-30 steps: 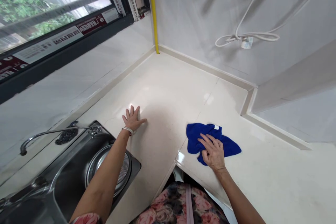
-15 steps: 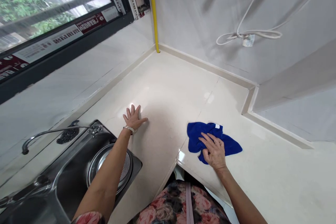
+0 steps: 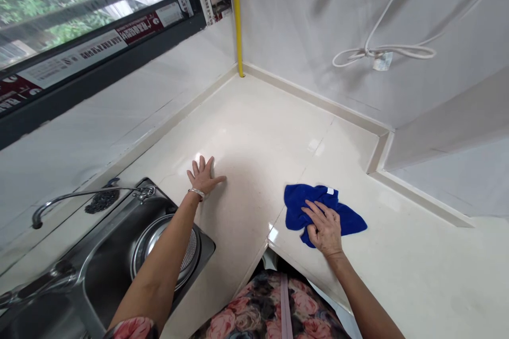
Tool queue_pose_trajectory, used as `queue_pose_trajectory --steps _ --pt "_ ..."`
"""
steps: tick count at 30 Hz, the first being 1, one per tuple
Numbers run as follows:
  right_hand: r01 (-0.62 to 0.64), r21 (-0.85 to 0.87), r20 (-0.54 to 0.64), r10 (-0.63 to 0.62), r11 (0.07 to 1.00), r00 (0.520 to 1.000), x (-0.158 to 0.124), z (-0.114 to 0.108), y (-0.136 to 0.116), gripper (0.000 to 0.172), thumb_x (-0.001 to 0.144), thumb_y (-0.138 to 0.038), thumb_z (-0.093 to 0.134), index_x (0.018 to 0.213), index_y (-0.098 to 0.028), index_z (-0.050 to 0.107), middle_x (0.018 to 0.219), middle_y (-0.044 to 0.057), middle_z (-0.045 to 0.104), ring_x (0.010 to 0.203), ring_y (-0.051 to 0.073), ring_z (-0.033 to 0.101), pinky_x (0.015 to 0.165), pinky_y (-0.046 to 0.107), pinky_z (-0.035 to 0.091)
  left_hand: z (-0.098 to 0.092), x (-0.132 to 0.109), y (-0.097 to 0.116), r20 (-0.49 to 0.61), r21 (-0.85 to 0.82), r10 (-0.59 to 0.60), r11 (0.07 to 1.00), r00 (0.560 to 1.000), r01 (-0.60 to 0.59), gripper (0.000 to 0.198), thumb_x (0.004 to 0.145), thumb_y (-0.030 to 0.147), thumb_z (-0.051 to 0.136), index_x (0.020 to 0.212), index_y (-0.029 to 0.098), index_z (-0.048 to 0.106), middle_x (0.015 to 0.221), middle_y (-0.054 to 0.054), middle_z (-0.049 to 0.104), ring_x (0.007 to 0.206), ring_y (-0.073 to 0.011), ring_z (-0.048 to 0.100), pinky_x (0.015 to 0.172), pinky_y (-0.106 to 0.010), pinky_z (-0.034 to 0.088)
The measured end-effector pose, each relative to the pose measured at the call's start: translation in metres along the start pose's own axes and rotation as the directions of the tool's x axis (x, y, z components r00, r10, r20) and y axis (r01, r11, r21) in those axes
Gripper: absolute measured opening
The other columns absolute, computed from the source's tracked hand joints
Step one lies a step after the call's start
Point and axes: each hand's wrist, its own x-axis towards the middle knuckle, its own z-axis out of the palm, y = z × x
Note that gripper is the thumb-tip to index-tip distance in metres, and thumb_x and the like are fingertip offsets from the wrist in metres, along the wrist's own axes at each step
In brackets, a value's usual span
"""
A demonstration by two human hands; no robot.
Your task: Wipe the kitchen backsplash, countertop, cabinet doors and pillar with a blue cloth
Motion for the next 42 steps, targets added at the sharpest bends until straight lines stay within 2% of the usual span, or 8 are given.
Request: queue_pose_trajectory --steps 8,15,19,23,29,33,36,42 --pt "-0.006 0.020 -0.021 0.007 1.000 1.000 0.004 -0.005 -0.006 0.047 0.086 -0.010 0.049 0.124 -0.028 0.072 0.141 0.001 0.068 0.130 0.025 0.059 0.105 0.043 0.036 -0.005 -0.004 0.004 0.019 0.006 -0.004 1.000 1.000 0.004 0.094 0.082 0.043 0.063 0.165 0.032 0.019 0.175 -0.002 -0.012 0.159 -0.0324 -0.021 0.129 -0.062 -0.012" --pt "-0.011 0.004 -0.048 0.011 1.000 0.999 0.005 -0.001 -0.005 0.049 0.084 -0.010 0.050 0.125 -0.029 0.072 0.141 -0.001 0.068 0.131 0.024 0.059 0.115 0.044 0.033 -0.004 0.000 0.002 0.005 0.030 0.001 1.000 1.000 -0.002 0.097 0.082 0.051 0.065 0.165 0.032 0.019 0.176 -0.003 -0.011 0.160 -0.0340 -0.020 0.129 -0.063 -0.010" --pt "-0.084 -0.070 -0.084 0.078 0.994 0.993 0.008 0.004 -0.008 0.061 0.083 -0.013 0.050 0.142 -0.026 0.062 0.152 0.003 0.060 0.143 0.028 0.049 0.126 0.051 0.023 -0.002 0.003 0.004 -0.019 0.041 -0.006 0.999 1.000 0.007 0.090 0.084 0.046 0.059 0.165 0.031 0.021 0.176 -0.004 -0.009 0.160 -0.0353 -0.017 0.129 -0.064 -0.008" --pt "-0.202 -0.139 -0.091 0.191 0.969 0.977 0.001 0.004 -0.011 0.070 0.084 -0.014 0.050 0.154 -0.023 0.050 0.158 0.008 0.052 0.150 0.031 0.040 0.123 0.052 0.028 0.000 0.003 0.006 -0.057 0.052 0.002 0.999 0.998 0.001 0.085 0.088 0.049 0.052 0.165 0.029 0.021 0.176 -0.005 -0.007 0.161 -0.0354 -0.016 0.129 -0.064 -0.007" --pt "-0.225 -0.198 -0.009 0.228 0.954 0.974 -0.071 -0.028 0.000 0.068 0.090 -0.015 0.045 0.157 -0.026 0.043 0.160 0.008 0.050 0.148 0.030 0.043 0.117 0.049 0.034 0.005 0.005 0.004 -0.094 0.072 0.034 0.997 0.995 -0.027 0.081 0.091 0.052 0.046 0.165 0.028 0.022 0.176 -0.005 -0.006 0.161 -0.0359 -0.015 0.129 -0.064 -0.008" --pt "-0.232 -0.301 0.036 0.254 0.925 0.967 -0.138 -0.060 -0.001 0.077 0.090 -0.015 0.046 0.164 -0.028 0.032 0.158 0.010 0.052 0.142 0.032 0.049 0.106 0.048 0.041 0.011 0.003 0.005 -0.140 0.074 0.042 0.997 0.989 -0.032 0.081 0.092 0.057 0.042 0.165 0.027 0.023 0.176 -0.006 -0.005 0.161 -0.0368 -0.015 0.129 -0.065 -0.008" --pt "-0.184 -0.353 0.087 0.228 0.917 0.970 -0.160 -0.072 -0.012 0.085 0.086 -0.016 0.049 0.167 -0.028 0.026 0.156 0.009 0.054 0.133 0.036 0.054 0.097 0.048 0.044 0.018 0.001 0.006 -0.193 0.083 0.056 0.996 0.980 -0.041 0.080 0.092 0.058 0.043 0.164 0.027 0.026 0.177 -0.007 0.000 0.162 -0.0377 -0.011 0.129 -0.066 -0.006" --pt "-0.070 -0.260 0.159 0.114 0.963 0.981 -0.101 -0.044 -0.049 0.086 0.080 -0.018 0.052 0.164 -0.023 0.034 0.159 0.010 0.051 0.119 0.039 0.054 0.090 0.051 0.042 0.029 -0.002 0.009 -0.319 0.115 0.108 0.991 0.942 -0.075 0.082 0.091 0.068 0.039 0.161 0.027 0.030 0.176 -0.011 0.009 0.162 -0.0407 -0.005 0.129 -0.070 -0.002"
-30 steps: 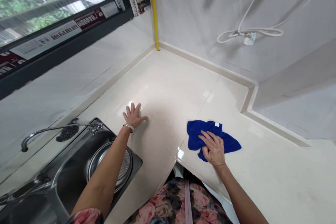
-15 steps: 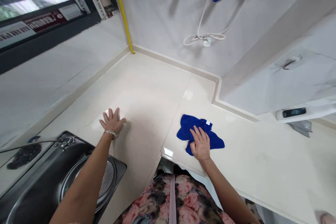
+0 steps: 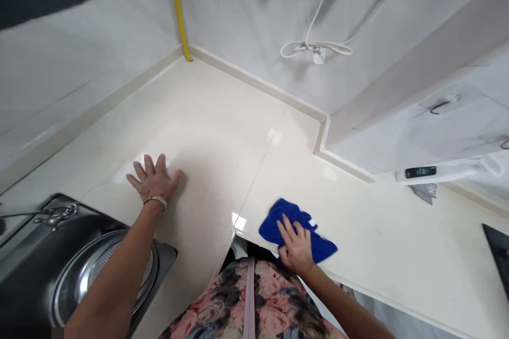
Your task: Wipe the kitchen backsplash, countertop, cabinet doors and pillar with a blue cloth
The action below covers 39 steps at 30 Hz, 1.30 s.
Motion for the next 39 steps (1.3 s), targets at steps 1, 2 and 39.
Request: queue_pose_trajectory --steps 1,2,39 --pt "0.039 0.035 -0.005 -0.039 0.999 0.999 0.016 0.005 -0.009 0.083 0.079 -0.018 0.052 0.161 -0.022 0.039 0.159 0.010 0.050 0.119 0.039 0.053 0.089 0.050 0.041 0.000 -0.001 0.001 -0.003 0.004 0.000 1.000 1.000 0.000 0.082 0.092 0.068 0.037 0.161 0.026 0.031 0.176 -0.011 0.009 0.162 -0.0412 -0.005 0.129 -0.070 -0.002" --pt "0.078 0.069 -0.014 -0.078 0.995 0.997 0.033 0.009 -0.018 0.081 0.079 -0.019 0.053 0.159 -0.021 0.044 0.159 0.010 0.050 0.119 0.039 0.052 0.088 0.050 0.040 -0.001 -0.001 0.002 -0.003 0.007 -0.002 1.000 1.000 0.002 0.082 0.092 0.068 0.037 0.161 0.025 0.031 0.175 -0.012 0.010 0.162 -0.0416 -0.004 0.129 -0.071 -0.001" --pt "0.070 0.126 0.113 -0.085 0.990 0.990 0.192 0.031 0.017 0.058 0.079 -0.026 0.057 0.135 -0.022 0.071 0.127 0.015 0.063 0.107 0.029 0.061 0.089 0.040 0.055 -0.010 0.001 0.003 -0.031 -0.065 0.018 0.998 0.999 -0.020 0.080 0.097 0.072 0.036 0.158 0.020 0.038 0.173 -0.018 0.017 0.160 -0.0436 0.002 0.125 -0.075 0.002"
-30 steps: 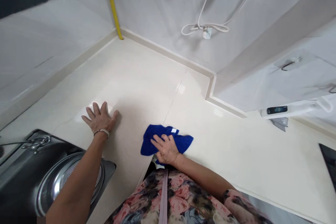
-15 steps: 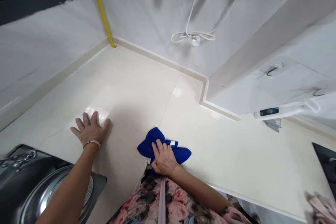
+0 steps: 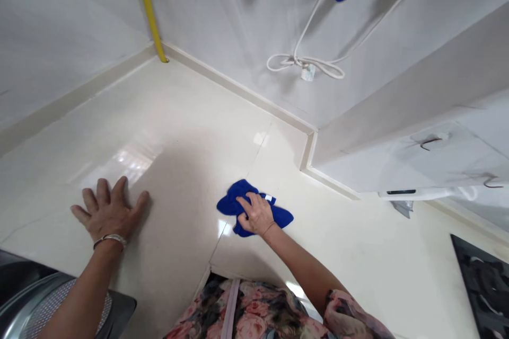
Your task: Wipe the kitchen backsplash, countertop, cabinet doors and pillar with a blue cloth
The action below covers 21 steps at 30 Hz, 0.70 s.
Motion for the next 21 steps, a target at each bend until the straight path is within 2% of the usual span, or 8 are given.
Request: queue_pose_trajectory --steps 5,14,18,21 --pt "-0.104 -0.050 0.080 0.108 0.993 0.991 0.047 -0.010 0.042 0.057 0.082 -0.025 0.055 0.138 -0.022 0.069 0.133 0.015 0.060 0.113 0.029 0.060 0.096 0.040 0.054 0.003 0.001 0.000 -0.014 0.043 -0.006 0.999 1.000 0.007 0.079 0.097 0.073 0.033 0.157 0.022 0.039 0.173 -0.016 0.018 0.161 -0.0432 0.005 0.125 -0.076 0.007" --pt "-0.287 -0.162 0.025 0.294 0.944 0.955 0.124 -0.018 0.098 0.055 0.090 -0.026 0.052 0.144 -0.022 0.064 0.141 0.016 0.057 0.114 0.029 0.061 0.092 0.039 0.054 0.009 0.005 -0.006 -0.056 0.112 -0.008 0.994 0.998 0.015 0.080 0.095 0.075 0.028 0.154 0.024 0.042 0.171 -0.014 0.024 0.160 -0.0415 0.012 0.124 -0.075 0.016" --pt "-0.393 -0.174 -0.005 0.398 0.903 0.917 0.148 -0.022 0.098 0.053 0.093 -0.026 0.049 0.144 -0.021 0.063 0.140 0.016 0.057 0.114 0.028 0.061 0.092 0.038 0.054 0.012 0.006 -0.009 -0.085 0.122 -0.010 0.992 0.996 0.020 0.078 0.095 0.075 0.027 0.153 0.026 0.044 0.171 -0.013 0.026 0.159 -0.0409 0.014 0.123 -0.074 0.019" --pt "-0.399 -0.174 0.003 0.405 0.900 0.914 0.145 -0.026 0.082 0.056 0.092 -0.028 0.049 0.147 -0.018 0.058 0.137 0.017 0.057 0.112 0.028 0.060 0.092 0.039 0.053 0.011 0.007 -0.009 -0.096 0.122 -0.003 0.992 0.995 0.015 0.078 0.095 0.075 0.026 0.152 0.025 0.046 0.170 -0.014 0.027 0.159 -0.0406 0.015 0.122 -0.073 0.020"
